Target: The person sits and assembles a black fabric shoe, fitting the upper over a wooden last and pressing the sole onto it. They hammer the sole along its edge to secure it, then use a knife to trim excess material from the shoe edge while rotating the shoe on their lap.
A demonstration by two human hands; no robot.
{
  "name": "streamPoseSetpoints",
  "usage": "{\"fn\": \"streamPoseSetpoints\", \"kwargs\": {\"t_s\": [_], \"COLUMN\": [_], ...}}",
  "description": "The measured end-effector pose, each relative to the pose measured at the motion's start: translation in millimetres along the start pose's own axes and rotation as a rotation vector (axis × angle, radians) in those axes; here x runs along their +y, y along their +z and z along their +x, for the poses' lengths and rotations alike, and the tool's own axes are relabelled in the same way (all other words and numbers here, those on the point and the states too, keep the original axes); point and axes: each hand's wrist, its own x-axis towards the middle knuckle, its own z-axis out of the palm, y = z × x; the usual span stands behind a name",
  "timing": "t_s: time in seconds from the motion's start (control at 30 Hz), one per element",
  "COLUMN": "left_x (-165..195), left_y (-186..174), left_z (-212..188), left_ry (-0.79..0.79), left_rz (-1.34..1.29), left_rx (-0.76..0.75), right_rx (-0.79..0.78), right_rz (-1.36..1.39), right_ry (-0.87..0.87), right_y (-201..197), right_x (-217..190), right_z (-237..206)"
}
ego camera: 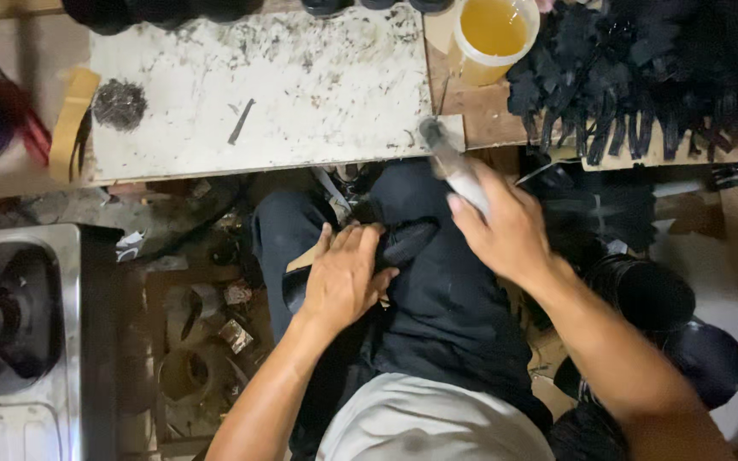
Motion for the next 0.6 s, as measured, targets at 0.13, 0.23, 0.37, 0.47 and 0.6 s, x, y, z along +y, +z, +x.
{"fn": "streamPoseSetpoints", "kwargs": {"t_s": [0.13, 0.23, 0.37, 0.47, 0.6], "left_x": [0, 8, 17, 20, 12], "left_y": [-15, -33, -28, 1, 37], "left_z": [1, -8, -19, -24, -43], "left_ry": [-0.046, -0.188, -0.578, -0.799, -0.954], "left_rz": [-0.094, -0.284, -0.841, -1.532, -1.733], "left_rx": [-0.053, 0.023, 0.158, 0.354, 0.296], "right_rx": [-0.052, -0.109, -0.177, -0.201, 0.004], "right_rz": [-0.237, -0.36, -0.419, -0.449, -0.372], "right_ry": [-0.163, -0.22, -0.265, -0.269, -0.442], "right_y": [23, 38, 50, 48, 24], "right_x": [-9, -10, -9, -16, -39], "right_z": [60, 86, 106, 112, 77]}}
